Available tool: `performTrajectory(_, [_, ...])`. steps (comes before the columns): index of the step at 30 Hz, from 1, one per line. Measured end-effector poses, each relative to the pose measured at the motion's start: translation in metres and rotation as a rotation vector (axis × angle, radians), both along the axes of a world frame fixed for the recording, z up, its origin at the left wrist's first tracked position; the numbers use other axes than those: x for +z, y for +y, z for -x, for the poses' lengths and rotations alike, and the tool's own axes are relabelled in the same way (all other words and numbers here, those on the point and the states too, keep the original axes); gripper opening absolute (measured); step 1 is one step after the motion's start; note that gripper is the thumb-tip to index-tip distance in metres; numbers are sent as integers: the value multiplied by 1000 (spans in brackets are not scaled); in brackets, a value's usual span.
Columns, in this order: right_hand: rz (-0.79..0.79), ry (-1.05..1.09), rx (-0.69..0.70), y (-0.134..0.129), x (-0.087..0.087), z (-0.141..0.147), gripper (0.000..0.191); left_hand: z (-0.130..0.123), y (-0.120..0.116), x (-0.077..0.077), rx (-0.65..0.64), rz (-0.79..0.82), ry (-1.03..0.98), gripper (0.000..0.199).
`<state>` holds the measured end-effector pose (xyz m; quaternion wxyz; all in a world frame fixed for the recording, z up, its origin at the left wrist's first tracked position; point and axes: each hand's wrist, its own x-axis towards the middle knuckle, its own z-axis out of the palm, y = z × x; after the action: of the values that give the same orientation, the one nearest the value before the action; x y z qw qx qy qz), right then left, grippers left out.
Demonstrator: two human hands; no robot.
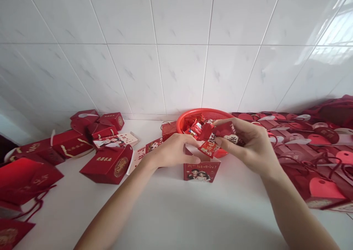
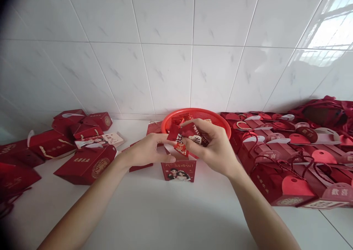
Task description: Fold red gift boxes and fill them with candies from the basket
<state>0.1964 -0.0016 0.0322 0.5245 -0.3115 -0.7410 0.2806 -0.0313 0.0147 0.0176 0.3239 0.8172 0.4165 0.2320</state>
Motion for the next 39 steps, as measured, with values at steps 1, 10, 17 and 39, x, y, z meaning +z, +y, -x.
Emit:
performTrajectory(1, [-16, -22, -3, 3, -3, 2, 20, 1, 3, -1, 1, 21, -24, 29])
performTrajectory(10, [4, -161, 0, 19, -12, 10, 15, 2, 17, -5, -53, 150, -131, 41])
performTrajectory(17, [58, -314, 9, 21, -12, 10, 7, 4, 19, -5, -27, 82, -64, 34])
performTrajectory(39, [-45, -356, 27, 24, -17, 15, 15, 4, 19, -6, -49, 127, -94, 37])
